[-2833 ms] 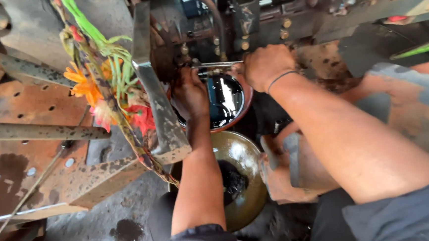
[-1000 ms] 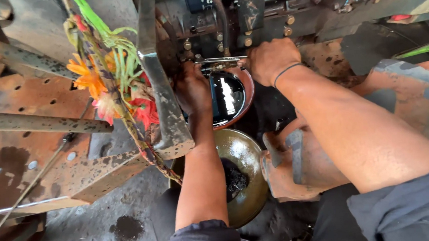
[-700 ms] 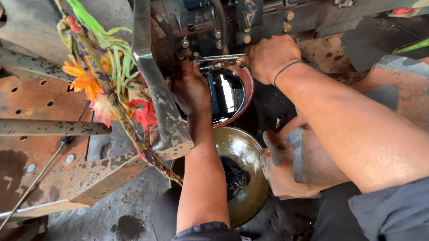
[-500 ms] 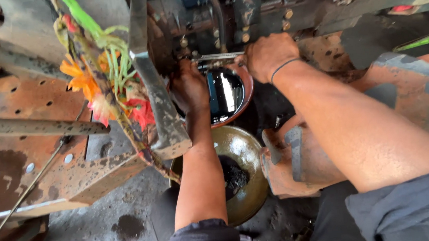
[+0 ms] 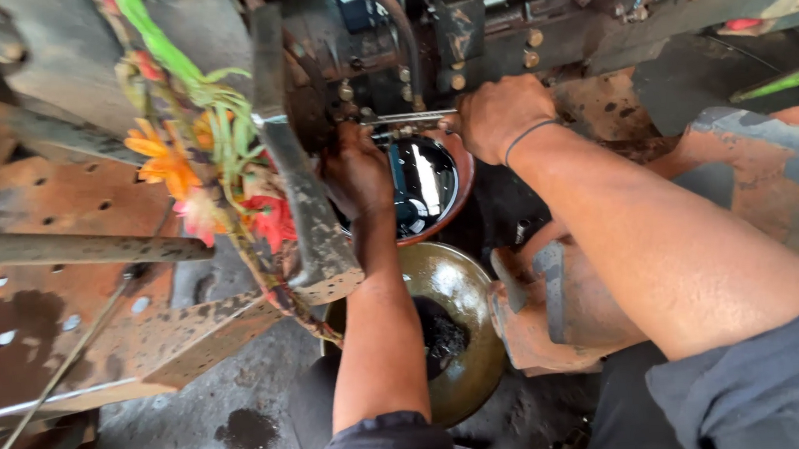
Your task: The person uses a wrench to loosen and remove bolts from a tractor engine, then wipes the area with a cloth. The person continues to remove additional bolts and wipe the engine components while oil drains into a bowl below.
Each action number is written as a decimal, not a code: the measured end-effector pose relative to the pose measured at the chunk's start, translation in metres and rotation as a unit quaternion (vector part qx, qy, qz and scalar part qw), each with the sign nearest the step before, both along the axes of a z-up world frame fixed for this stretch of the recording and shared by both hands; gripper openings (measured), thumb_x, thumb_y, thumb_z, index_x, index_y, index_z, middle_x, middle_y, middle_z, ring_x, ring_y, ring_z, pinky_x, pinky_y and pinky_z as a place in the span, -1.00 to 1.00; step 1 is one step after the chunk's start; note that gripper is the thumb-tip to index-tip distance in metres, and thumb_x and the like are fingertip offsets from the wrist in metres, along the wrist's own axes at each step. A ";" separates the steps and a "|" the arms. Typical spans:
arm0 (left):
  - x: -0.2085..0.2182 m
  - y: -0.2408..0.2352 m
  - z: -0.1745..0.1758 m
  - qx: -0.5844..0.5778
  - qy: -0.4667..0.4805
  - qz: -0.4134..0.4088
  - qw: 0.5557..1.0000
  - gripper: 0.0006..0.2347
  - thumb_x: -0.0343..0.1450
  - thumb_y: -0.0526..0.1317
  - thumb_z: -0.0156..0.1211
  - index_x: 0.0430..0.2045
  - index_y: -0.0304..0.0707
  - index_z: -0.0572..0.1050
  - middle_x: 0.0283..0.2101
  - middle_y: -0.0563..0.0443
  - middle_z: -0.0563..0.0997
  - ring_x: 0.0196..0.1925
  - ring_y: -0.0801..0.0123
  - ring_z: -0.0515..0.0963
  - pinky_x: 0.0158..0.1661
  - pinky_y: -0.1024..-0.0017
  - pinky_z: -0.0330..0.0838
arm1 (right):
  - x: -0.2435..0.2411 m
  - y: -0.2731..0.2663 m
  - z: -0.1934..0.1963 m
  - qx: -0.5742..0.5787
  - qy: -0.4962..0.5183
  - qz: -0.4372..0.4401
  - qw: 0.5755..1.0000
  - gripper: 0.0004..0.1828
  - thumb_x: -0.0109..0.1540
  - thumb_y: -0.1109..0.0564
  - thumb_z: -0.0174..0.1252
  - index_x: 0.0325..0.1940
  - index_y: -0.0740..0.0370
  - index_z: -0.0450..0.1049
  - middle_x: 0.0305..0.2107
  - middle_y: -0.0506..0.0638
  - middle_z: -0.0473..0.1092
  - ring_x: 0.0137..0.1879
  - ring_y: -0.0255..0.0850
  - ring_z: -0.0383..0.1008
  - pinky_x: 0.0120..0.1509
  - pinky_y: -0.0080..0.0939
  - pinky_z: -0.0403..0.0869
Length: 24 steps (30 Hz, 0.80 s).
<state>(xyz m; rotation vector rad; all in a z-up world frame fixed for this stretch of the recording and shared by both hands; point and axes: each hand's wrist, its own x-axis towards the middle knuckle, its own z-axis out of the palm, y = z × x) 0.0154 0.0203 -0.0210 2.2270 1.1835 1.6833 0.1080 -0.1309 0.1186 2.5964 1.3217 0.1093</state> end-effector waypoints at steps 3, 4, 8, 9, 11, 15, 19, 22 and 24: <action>-0.008 -0.005 0.001 0.009 -0.019 0.013 1.000 -0.92 0.37 -0.21 0.29 -0.34 -0.13 0.57 -0.36 -0.29 0.65 -0.27 -0.19 0.65 -0.26 -0.02 0.52 | -0.001 -0.004 -0.006 0.033 0.005 0.019 0.999 -0.51 0.40 -0.20 -0.13 0.08 0.08 0.60 -0.01 0.10 0.55 0.12 0.03 0.57 0.08 0.06 0.52; -0.005 -0.005 0.004 0.010 -0.030 0.014 0.999 -0.90 0.35 -0.21 0.29 -0.33 -0.12 0.58 -0.37 -0.31 0.65 -0.28 -0.21 0.64 -0.28 -0.03 0.50 | -0.003 -0.006 -0.012 0.049 -0.002 0.024 0.999 -0.56 0.36 -0.14 -0.07 0.04 0.08 0.62 -0.01 0.11 0.54 0.13 0.03 0.56 0.07 0.05 0.52; -0.007 -0.003 0.010 -0.046 -0.007 0.000 0.999 -0.91 0.45 -0.16 0.26 -0.27 -0.09 0.58 -0.34 -0.29 0.66 -0.25 -0.19 0.64 -0.22 -0.02 0.51 | -0.020 -0.016 -0.036 0.060 -0.020 0.027 0.998 -0.69 0.24 0.07 0.02 -0.14 0.05 0.68 -0.07 0.09 0.57 0.06 0.00 0.60 -0.05 0.04 0.56; -0.010 -0.007 0.007 -0.015 -0.004 0.004 1.000 -0.89 0.43 -0.17 0.25 -0.23 -0.09 0.58 -0.34 -0.28 0.66 -0.26 -0.20 0.64 -0.23 -0.02 0.50 | -0.018 -0.016 -0.035 0.080 -0.026 0.042 0.996 -0.70 0.25 0.05 0.02 -0.17 0.06 0.68 -0.12 0.10 0.58 0.01 0.00 0.61 -0.08 0.04 0.56; -0.013 -0.009 0.002 0.040 -0.009 0.003 0.999 -0.85 0.43 -0.17 0.23 -0.17 -0.08 0.57 -0.32 -0.25 0.67 -0.26 -0.17 0.66 -0.22 0.01 0.51 | -0.012 -0.021 -0.036 0.111 -0.038 0.073 0.990 -0.70 0.26 0.02 0.01 -0.25 0.08 0.68 -0.23 0.12 0.59 -0.08 0.01 0.63 -0.13 0.06 0.55; -0.018 -0.005 -0.003 0.107 -0.025 -0.013 0.994 -0.83 0.52 -0.18 0.18 -0.05 -0.11 0.56 -0.28 -0.17 0.68 -0.28 -0.04 0.68 -0.17 0.08 0.55 | -0.011 -0.029 -0.040 0.165 -0.065 0.110 0.978 -0.47 0.40 -0.19 -0.08 -0.39 0.12 0.64 -0.43 0.12 0.57 -0.29 0.03 0.62 -0.27 0.06 0.52; -0.019 -0.005 -0.003 0.134 -0.055 -0.027 0.989 -0.82 0.57 -0.17 0.15 0.01 -0.13 0.54 -0.22 -0.15 0.69 -0.25 0.00 0.69 -0.20 0.17 0.56 | 0.000 -0.027 -0.041 0.201 -0.098 0.144 0.964 -0.51 0.39 -0.20 -0.06 -0.31 0.17 0.59 -0.50 0.13 0.56 -0.40 0.04 0.60 -0.39 0.04 0.49; -0.020 -0.007 0.000 0.139 -0.056 -0.035 0.988 -0.83 0.55 -0.19 0.13 -0.02 -0.15 0.55 -0.18 -0.17 0.69 -0.21 0.00 0.69 -0.19 0.18 0.57 | 0.015 -0.026 -0.044 0.211 -0.101 0.177 0.956 -0.60 0.36 -0.13 -0.03 -0.23 0.18 0.57 -0.49 0.14 0.56 -0.39 0.02 0.61 -0.40 0.02 0.49; -0.018 -0.007 0.001 0.111 -0.028 -0.028 0.993 -0.86 0.51 -0.19 0.16 -0.14 -0.17 0.55 -0.23 -0.17 0.69 -0.22 -0.03 0.68 -0.22 0.14 0.55 | 0.025 -0.024 -0.045 0.178 -0.096 0.179 0.963 -0.61 0.36 -0.12 -0.05 -0.18 0.18 0.56 -0.48 0.14 0.56 -0.38 0.01 0.61 -0.37 0.03 0.49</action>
